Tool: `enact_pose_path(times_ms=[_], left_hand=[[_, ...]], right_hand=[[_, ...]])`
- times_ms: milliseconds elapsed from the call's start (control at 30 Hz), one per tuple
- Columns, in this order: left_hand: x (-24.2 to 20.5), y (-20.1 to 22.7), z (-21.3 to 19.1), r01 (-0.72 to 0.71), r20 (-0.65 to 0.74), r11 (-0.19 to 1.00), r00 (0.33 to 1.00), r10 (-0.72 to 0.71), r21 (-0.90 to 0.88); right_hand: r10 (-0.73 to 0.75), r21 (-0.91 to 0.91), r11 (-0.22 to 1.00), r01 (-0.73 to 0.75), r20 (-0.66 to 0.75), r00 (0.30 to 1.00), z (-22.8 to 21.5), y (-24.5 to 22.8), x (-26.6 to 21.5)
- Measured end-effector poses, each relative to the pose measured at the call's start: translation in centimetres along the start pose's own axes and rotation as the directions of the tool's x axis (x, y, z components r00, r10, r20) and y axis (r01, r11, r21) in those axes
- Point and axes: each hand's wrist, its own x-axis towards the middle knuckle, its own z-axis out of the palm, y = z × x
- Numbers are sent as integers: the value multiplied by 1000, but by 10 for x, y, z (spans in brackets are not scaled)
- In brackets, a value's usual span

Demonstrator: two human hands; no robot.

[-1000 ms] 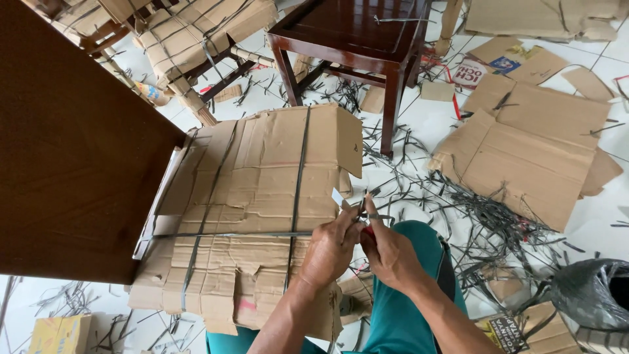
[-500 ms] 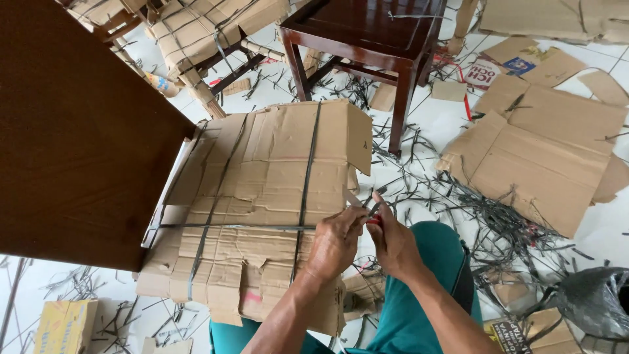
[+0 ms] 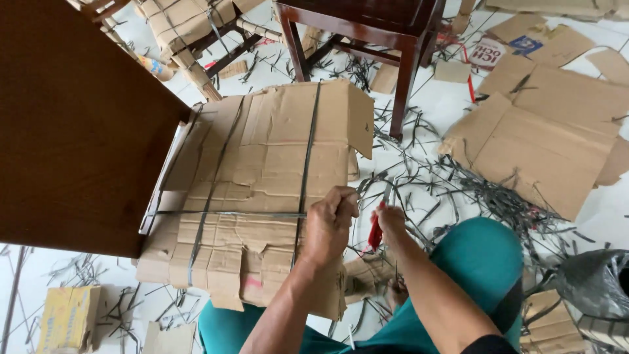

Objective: The person sits on the floor and secures a cardboard-covered chair seat using black plastic straps. They use red-handled shears to cut strap ends, then thread and tighten the straps around the chair legs and seat, adjusting the chair's position as needed.

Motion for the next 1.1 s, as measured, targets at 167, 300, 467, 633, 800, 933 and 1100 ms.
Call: enact_pose_path(times_ms=[167, 300, 467, 633, 800, 933, 1100], left_hand=[[2, 3, 2, 18, -30, 999, 999, -19, -41], [5, 7, 3, 12, -40, 999, 999, -14, -50], [7, 1, 3, 55, -45, 996, 997, -59, -74], [8, 7, 2, 80, -108, 970, 988, -106, -228], [10, 21, 2, 60, -84, 976, 993, -80, -212], [6, 9, 9, 72, -78, 955, 992, -98, -286], [0, -5, 8, 65, -50, 977, 996, -77, -203]], right_hand=[[-14, -301, 954, -7, -69, 998, 2, 119, 65], [-14, -524, 852, -8, -39, 999, -3, 157, 102], [69, -580, 813, -55, 2, 998, 1, 86, 41], [-42, -340, 936, 96, 163, 986, 8, -57, -81], [-594, 109, 792, 600, 364, 718, -24, -137, -190], [-719, 112, 655, 748, 397, 570, -29, -143, -217], [-946, 19, 278, 960, 179, 270, -12, -121, -205]])
